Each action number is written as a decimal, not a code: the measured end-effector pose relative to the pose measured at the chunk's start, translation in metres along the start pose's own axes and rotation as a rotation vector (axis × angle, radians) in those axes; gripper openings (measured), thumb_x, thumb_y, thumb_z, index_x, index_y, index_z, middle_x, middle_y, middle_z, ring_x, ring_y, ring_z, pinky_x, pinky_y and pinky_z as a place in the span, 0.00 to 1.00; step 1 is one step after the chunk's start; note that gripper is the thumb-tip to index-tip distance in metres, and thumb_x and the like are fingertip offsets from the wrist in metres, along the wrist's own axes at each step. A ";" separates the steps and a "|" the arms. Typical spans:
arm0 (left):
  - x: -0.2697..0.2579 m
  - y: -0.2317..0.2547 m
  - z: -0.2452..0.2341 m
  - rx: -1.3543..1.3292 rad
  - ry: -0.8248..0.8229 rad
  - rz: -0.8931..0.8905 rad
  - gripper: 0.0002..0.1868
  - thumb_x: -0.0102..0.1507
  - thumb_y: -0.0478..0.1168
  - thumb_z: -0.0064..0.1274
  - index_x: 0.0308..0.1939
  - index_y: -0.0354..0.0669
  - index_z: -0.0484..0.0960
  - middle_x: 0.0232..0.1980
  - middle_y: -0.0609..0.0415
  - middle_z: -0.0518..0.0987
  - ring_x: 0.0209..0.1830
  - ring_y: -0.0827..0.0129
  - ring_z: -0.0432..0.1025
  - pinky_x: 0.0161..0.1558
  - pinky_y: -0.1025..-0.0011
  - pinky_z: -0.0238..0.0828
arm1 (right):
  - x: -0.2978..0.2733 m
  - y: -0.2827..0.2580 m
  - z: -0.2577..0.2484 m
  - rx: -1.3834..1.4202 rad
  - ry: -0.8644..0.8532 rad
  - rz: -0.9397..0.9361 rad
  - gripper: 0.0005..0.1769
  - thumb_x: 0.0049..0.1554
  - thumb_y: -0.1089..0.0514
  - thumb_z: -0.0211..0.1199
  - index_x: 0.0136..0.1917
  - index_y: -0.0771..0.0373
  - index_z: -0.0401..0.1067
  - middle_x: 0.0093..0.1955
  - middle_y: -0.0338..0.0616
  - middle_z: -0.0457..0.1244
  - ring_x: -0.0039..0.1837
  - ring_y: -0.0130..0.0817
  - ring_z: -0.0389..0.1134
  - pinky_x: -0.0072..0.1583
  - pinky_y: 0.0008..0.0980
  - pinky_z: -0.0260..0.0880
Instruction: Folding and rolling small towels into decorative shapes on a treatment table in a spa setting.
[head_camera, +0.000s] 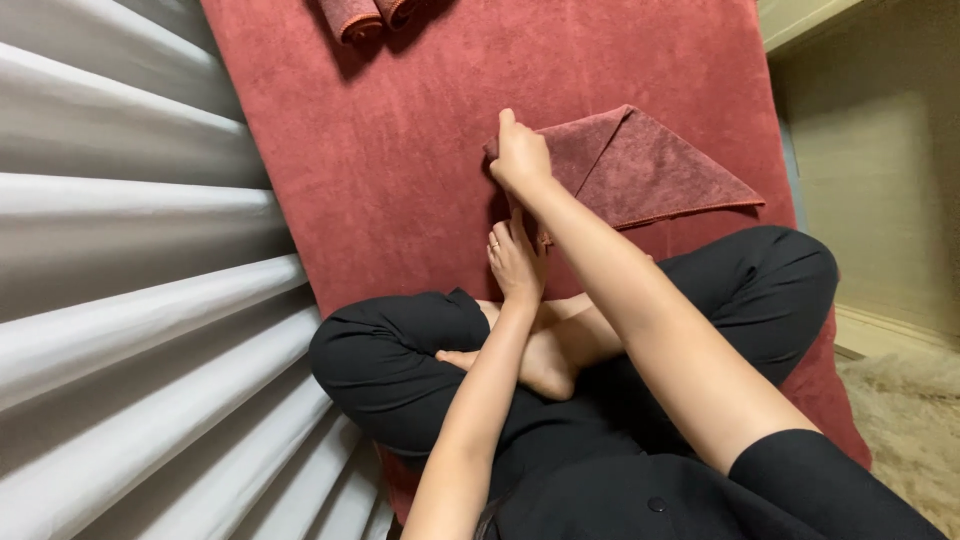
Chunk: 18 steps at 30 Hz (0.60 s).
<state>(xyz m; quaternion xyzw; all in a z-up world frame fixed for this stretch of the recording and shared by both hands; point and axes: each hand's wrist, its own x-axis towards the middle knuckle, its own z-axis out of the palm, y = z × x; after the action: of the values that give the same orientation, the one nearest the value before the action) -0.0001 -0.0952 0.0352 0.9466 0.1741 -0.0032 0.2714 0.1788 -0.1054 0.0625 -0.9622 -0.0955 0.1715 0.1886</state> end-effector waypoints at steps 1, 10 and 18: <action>0.000 -0.004 0.008 -0.004 0.000 -0.001 0.35 0.58 0.40 0.60 0.69 0.44 0.68 0.53 0.50 0.67 0.57 0.50 0.66 0.61 0.43 0.70 | 0.002 0.008 -0.008 -0.004 0.000 0.000 0.24 0.52 0.60 0.61 0.59 0.63 0.56 0.48 0.56 0.67 0.53 0.63 0.72 0.58 0.57 0.72; 0.005 0.016 0.019 0.216 0.329 0.437 0.25 0.61 0.35 0.45 0.64 0.47 0.77 0.45 0.54 0.71 0.46 0.62 0.71 0.48 0.66 0.68 | 0.037 0.094 0.001 0.119 -0.139 0.214 0.22 0.40 0.55 0.76 0.46 0.47 0.69 0.45 0.40 0.69 0.57 0.49 0.73 0.56 0.48 0.72; 0.002 0.047 0.002 0.281 -0.208 0.367 0.36 0.59 0.47 0.60 0.71 0.45 0.70 0.78 0.50 0.61 0.84 0.48 0.40 0.76 0.43 0.48 | -0.015 0.073 -0.004 -0.201 0.133 -0.068 0.13 0.52 0.65 0.60 0.52 0.59 0.66 0.48 0.49 0.64 0.53 0.54 0.71 0.53 0.50 0.76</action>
<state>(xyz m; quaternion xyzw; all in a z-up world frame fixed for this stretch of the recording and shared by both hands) 0.0173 -0.1328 0.0575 0.9854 -0.0316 -0.0752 0.1497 0.1749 -0.1765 0.0419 -0.9818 -0.1319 0.0903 0.1029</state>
